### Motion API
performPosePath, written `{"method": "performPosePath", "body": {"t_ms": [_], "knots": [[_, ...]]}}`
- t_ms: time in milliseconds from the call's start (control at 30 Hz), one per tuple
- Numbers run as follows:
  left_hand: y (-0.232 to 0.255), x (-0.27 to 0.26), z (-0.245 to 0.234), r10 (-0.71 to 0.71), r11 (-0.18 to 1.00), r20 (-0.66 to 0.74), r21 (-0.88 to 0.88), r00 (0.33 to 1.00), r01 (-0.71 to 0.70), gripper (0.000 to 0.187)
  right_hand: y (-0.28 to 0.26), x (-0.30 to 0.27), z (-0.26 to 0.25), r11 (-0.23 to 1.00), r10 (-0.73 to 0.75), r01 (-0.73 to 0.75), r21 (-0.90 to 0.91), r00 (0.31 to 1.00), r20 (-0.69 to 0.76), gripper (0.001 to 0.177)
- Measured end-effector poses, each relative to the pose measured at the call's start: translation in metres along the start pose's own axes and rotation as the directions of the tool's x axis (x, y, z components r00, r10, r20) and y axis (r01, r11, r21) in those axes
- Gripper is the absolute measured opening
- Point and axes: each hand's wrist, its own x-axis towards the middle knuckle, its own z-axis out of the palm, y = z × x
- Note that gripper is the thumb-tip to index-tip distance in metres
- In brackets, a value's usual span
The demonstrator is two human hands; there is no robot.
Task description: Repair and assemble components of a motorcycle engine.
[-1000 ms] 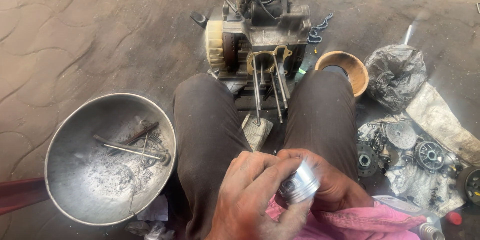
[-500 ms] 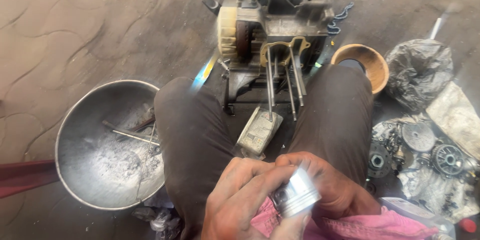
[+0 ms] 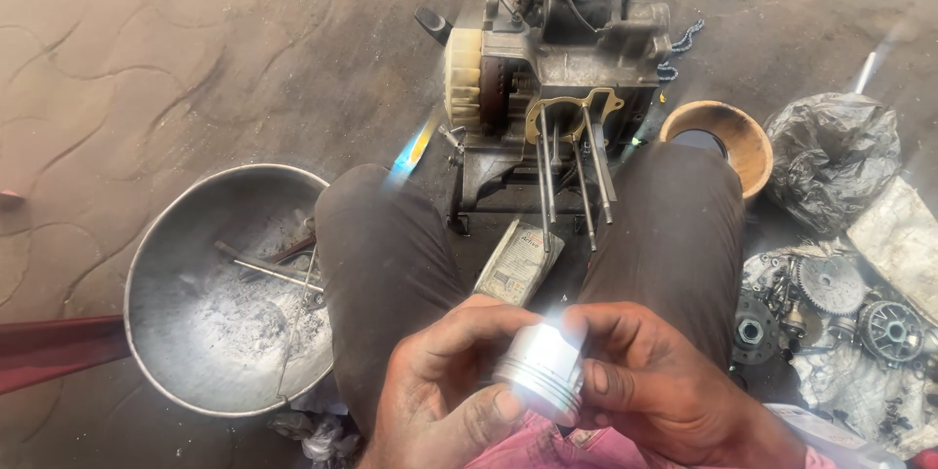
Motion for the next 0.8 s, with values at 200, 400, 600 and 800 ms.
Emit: {"method": "performPosePath", "body": {"t_ms": [200,400,600,800], "knots": [[0.002,0.004,0.006,0.015,0.999,0.025,0.045,1.0,-0.016,0.055,-0.006,-0.002,0.01,0.998,-0.03,0.026,-0.049,0.997,-0.071,0.032],[-0.007,0.011,0.022,0.09,0.977,-0.2,0.207,0.976,-0.048,0.051,0.004,-0.001,-0.003,0.994,-0.109,0.109,-0.014,0.981,-0.16,0.036],[0.005,0.017,0.049,0.439,0.692,-0.24,0.705,0.866,-0.156,0.06,0.014,0.005,-0.004,0.963,-0.259,0.27,0.006,0.93,-0.259,0.032],[0.009,0.02,0.062,0.547,0.481,-0.153,0.862,0.823,-0.159,0.07,0.02,0.006,0.002,0.935,-0.328,0.352,0.044,0.904,-0.276,0.028]]}}
